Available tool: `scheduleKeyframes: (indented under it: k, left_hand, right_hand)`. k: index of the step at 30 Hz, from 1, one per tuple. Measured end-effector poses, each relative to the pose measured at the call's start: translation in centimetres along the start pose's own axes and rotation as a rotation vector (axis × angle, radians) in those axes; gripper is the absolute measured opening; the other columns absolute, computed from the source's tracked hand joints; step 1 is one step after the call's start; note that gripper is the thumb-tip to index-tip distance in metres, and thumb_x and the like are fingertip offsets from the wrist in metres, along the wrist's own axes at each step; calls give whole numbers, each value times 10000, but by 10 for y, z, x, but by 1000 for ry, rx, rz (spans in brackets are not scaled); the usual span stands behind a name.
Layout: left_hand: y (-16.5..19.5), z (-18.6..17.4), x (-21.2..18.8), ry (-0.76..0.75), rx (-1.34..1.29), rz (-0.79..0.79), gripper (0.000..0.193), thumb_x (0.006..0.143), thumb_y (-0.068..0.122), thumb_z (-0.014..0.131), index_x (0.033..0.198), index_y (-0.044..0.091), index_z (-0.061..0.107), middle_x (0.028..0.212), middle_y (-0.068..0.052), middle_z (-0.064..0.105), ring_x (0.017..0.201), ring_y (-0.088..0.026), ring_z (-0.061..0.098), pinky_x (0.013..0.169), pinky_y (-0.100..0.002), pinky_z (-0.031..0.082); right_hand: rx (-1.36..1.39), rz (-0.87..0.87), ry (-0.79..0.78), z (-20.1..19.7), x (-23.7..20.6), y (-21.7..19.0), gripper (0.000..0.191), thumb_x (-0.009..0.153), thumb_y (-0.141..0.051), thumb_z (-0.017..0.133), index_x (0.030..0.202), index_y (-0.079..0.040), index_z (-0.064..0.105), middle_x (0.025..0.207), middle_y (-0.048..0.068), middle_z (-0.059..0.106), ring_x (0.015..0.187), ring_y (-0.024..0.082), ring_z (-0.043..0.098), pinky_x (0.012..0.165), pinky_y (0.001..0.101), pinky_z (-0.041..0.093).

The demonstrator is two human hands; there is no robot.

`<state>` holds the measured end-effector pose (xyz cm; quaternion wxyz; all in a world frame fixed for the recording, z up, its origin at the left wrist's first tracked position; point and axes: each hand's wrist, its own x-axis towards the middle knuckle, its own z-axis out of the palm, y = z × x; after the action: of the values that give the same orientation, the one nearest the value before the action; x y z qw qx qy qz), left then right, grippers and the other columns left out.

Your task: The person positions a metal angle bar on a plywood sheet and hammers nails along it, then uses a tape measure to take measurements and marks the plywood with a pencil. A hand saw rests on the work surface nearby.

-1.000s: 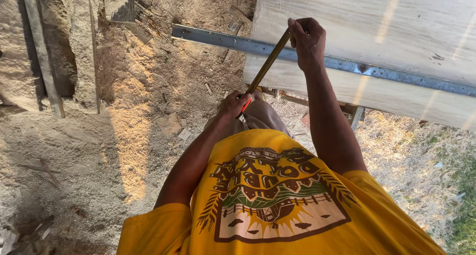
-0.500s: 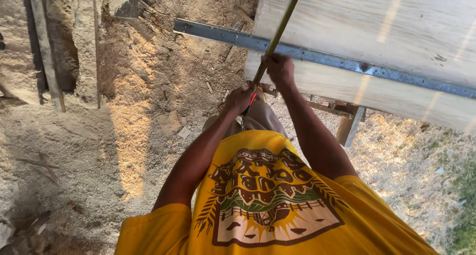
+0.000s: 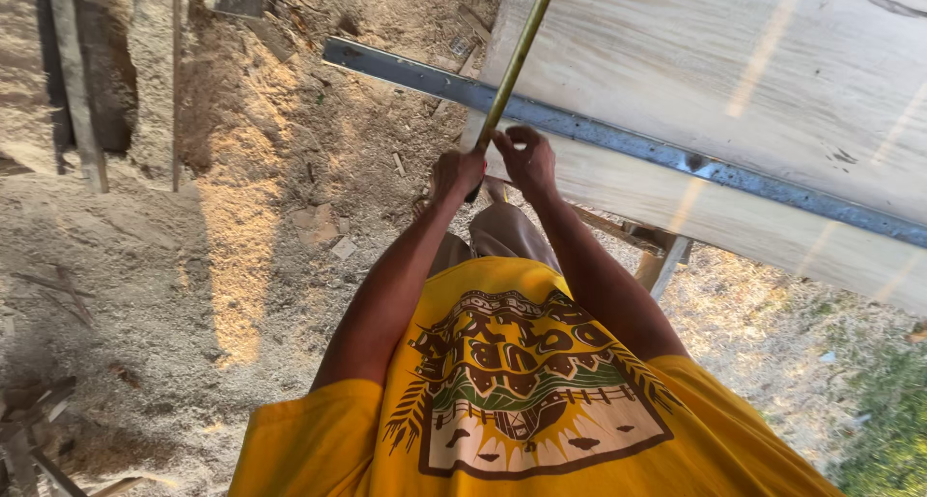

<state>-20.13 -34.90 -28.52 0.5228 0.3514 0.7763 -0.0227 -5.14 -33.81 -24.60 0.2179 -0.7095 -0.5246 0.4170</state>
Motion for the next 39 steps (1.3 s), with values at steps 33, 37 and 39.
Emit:
scheduleKeyframes:
  k: [33, 37, 39]
  left_hand:
    - [5, 32, 40, 25, -170, -128, 635, 857, 651, 556, 763, 70, 794, 801, -163, 783, 844, -316, 752, 867, -426, 544]
    - [-24, 39, 24, 49, -287, -137, 622, 851, 636, 614, 768, 40, 774, 791, -185, 758, 849, -340, 754, 859, -434, 549]
    - [-37, 45, 21, 83, -151, -48, 651, 902, 653, 594, 817, 30, 764, 822, -237, 733, 892, -378, 721, 893, -449, 531]
  right_hand:
    - [-74, 36, -291, -26, 19, 14, 321, 908, -348, 689, 1038, -63, 762, 998, 102, 789, 843, 279, 770, 795, 396, 573]
    - [-96, 35, -373, -9, 15, 15, 289, 911, -298, 667, 1071, -69, 740, 996, 101, 785, 781, 276, 780, 771, 383, 582]
    - [-135, -119, -349, -1, 12, 17, 262, 899, -263, 681, 1058, -72, 764, 1000, 119, 784, 835, 277, 767, 784, 392, 581]
